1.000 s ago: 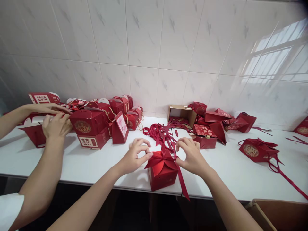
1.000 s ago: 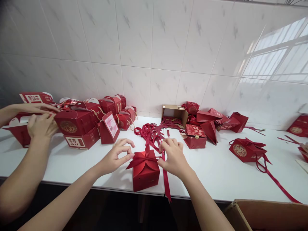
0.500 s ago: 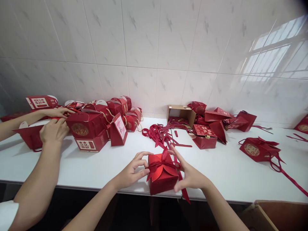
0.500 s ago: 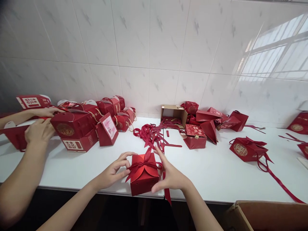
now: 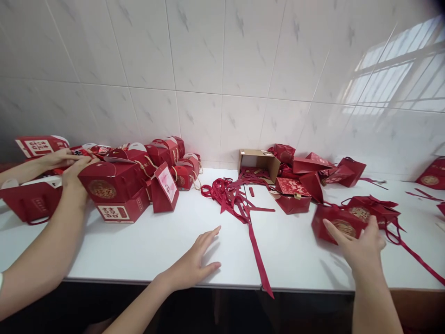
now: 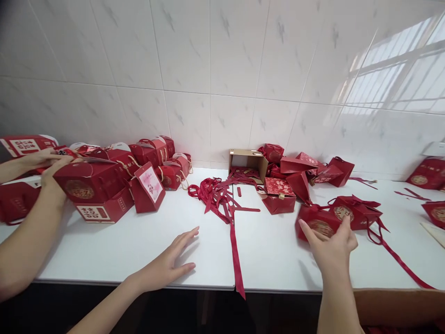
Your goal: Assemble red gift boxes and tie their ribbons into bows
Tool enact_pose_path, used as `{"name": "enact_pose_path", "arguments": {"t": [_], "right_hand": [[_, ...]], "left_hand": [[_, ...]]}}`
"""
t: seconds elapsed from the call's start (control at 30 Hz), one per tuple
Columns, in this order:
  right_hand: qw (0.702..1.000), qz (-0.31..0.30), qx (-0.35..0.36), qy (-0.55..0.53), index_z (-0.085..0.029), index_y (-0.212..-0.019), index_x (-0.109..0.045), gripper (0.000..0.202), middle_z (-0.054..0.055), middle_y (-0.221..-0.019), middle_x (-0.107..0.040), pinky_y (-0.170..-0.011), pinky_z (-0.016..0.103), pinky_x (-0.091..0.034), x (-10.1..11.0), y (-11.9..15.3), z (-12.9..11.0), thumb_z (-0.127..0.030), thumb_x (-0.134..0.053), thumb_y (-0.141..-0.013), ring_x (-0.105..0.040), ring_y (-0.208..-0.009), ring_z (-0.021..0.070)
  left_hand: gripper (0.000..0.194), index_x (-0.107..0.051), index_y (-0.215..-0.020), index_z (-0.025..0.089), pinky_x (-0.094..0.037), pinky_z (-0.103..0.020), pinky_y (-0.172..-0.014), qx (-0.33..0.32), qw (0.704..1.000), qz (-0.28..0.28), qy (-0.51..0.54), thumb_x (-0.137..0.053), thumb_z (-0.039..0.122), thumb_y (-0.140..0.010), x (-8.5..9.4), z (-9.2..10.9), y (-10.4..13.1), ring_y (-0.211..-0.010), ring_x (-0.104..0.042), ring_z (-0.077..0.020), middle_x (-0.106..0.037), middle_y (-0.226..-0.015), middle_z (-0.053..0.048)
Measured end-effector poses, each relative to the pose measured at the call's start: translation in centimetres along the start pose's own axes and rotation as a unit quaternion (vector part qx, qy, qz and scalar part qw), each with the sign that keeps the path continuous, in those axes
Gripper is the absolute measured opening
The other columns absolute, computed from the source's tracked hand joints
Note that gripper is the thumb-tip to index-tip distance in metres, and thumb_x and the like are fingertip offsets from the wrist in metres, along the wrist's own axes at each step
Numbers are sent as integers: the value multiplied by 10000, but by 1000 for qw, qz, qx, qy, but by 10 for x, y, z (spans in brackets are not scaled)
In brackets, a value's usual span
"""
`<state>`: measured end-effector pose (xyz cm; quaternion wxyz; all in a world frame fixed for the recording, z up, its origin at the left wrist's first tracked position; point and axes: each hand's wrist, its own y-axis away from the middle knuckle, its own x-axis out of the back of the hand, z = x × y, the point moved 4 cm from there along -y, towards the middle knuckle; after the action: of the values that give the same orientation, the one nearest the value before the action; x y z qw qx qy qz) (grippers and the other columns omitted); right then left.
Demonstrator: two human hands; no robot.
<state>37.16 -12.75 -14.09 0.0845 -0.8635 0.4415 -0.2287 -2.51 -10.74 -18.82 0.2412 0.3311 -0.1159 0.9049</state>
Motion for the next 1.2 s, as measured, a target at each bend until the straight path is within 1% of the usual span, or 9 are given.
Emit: {"name": "enact_pose_path", "arguments": {"t": [0.1,0.27,0.4,0.6,0.73,0.87,1.0,1.13,1.2], "right_hand": [[1000,-3,-10,14,-93,-1485,-229,1083,322,-1483,-154,-858,451,-523,-20,-7,2,-563,-716,-641,-668,-925,321],[951,-249,176,49,-144,-1345,-457,608,199,-1340,-482,-810,426,-550,-103,4,-21,-450,-534,-824,-615,-1054,298],[916,-326,218,85,-154,-1129,-633,377,157,-1209,-614,-965,406,-474,-174,4,-25,-246,-669,-765,-582,-1125,280],[928,-289,200,126,-173,-1153,-579,276,81,-1194,-593,-872,424,-512,-257,-56,-29,-318,-547,-921,-602,-1023,203],[942,-249,146,173,-186,-1174,-569,288,85,-1208,-582,-856,408,-520,-300,-110,-30,-325,-542,-923,-602,-1011,199],[936,-256,91,221,-181,-1177,-566,298,85,-1200,-584,-847,402,-524,-342,-143,-27,-324,-555,-916,-605,-1007,202],[923,-277,60,261,-165,-1189,-557,323,89,-1198,-583,-846,415,-524,-370,-156,-20,-326,-565,-910,-606,-1010,210],[919,-279,39,276,-170,-1188,-559,317,90,-1208,-579,-855,418,-520,-383,-159,-12,-325,-561,-912,-602,-1019,210],[923,-274,24,270,-168,-1184,-562,314,93,-1209,-579,-857,415,-519,-385,-160,-10,-325,-560,-912,-601,-1018,209]], "left_hand": [[670,-262,-1467,295,-253,-486,-1146,-2,998,-21,-53,-552,316,-864,-1,7,1,-1402,-256,-281,-277,-1518,-93],[586,-311,-1448,360,-252,-569,-1115,-51,987,-87,-124,-502,422,-898,-9,20,-14,-1428,-181,-345,-221,-1569,-53],[564,-295,-1453,377,-190,-597,-1121,-142,956,-159,-201,-443,474,-918,-24,36,-51,-1440,-119,-364,-187,-1576,-31],[550,-367,-1431,335,-189,-616,-1109,-189,937,-190,-222,-441,495,-910,-44,44,-109,-1429,-129,-393,-235,-1561,-67],[662,-255,-1472,346,-221,-654,-1082,-149,953,-185,-190,-503,488,-876,-44,33,-123,-1415,-162,-420,-201,-1568,-103],[646,-288,-1452,393,-291,-667,-1033,-182,947,-189,-186,-544,468,-864,-51,15,-131,-1374,-262,-449,-179,-1566,-145],[519,-303,-1413,494,-426,-596,-954,-129,967,-164,-147,-455,453,-918,-70,-12,-148,-1355,-321,-415,-268,-1550,-61],[755,-154,-1500,340,-527,-511,-830,-56,986,-118,-104,-447,610,-859,-83,-31,-155,-1316,-389,-386,-450,-1443,-125],[685,-184,-1489,370,-517,-498,-853,-71,986,-108,-107,-435,570,-885,-84,-32,-154,-1311,-401,-367,-457,-1440,-107]]}}
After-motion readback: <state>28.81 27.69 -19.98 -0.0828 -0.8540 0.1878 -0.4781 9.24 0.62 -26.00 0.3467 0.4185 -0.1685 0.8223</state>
